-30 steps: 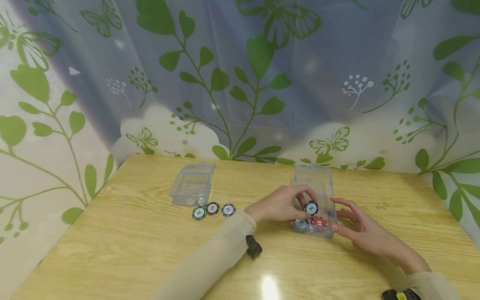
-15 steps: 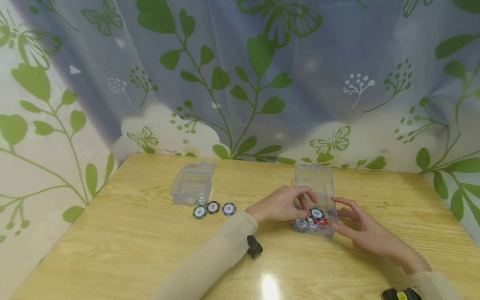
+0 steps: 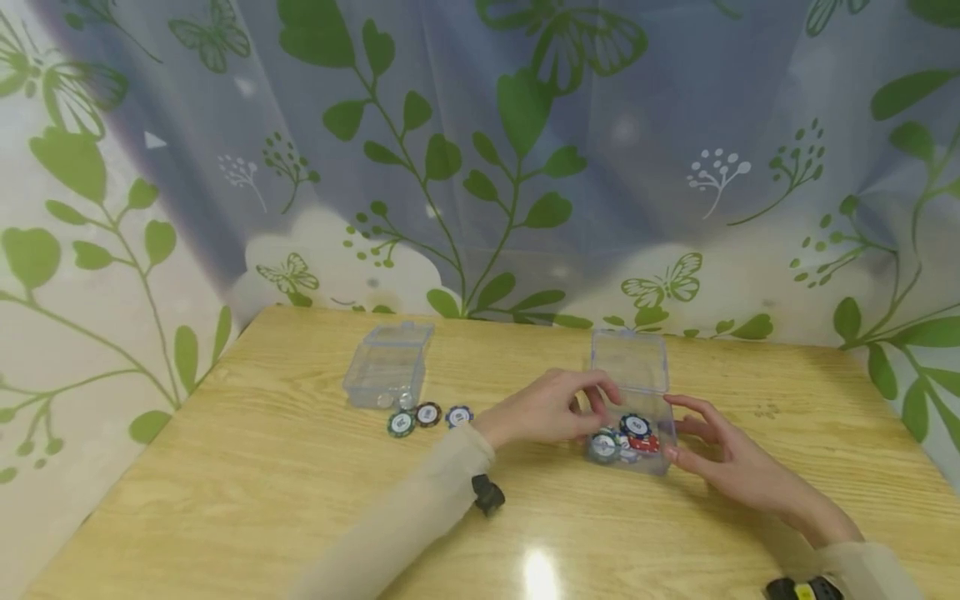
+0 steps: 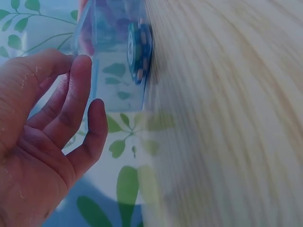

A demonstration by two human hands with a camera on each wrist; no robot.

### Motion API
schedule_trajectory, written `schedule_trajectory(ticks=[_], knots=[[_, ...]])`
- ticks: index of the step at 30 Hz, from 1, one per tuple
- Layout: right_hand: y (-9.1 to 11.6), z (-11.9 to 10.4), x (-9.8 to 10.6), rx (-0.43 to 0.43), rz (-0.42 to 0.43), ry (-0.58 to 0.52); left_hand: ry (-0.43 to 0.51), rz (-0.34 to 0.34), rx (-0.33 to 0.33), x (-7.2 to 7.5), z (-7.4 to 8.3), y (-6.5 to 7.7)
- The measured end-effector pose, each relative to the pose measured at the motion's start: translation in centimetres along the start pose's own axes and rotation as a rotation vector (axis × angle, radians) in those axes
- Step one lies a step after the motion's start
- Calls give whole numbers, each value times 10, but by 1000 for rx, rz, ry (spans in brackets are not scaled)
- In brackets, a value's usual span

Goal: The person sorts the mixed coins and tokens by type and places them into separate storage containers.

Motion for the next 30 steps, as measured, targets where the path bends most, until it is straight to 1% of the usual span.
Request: schedule_trajectory(ticks=[6,10,16,23,30], knots=[[0,-1,1,-5,8,11,-48,25,-35,14,-8,14],[0,0,0,-7,8,12,-57,36,-37,19,-16,21],[1,3,-2,-4,6,0,-54,34,0,24,-26,33],[1,2,-2,23,19,20,-41,36,48,29,-36,45],[0,2,-2,38,12,1,-53,29,68,34,-44,56]])
Point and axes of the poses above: each hand's wrist, its own y-axis away from the middle knuckle, its own x-axis out of the back of the hand, z = x × y, the point moved 3 cm from there along -y, towards the middle knuckle, and after that the axes turned 10 degrees about x, right-handed, at the moved point
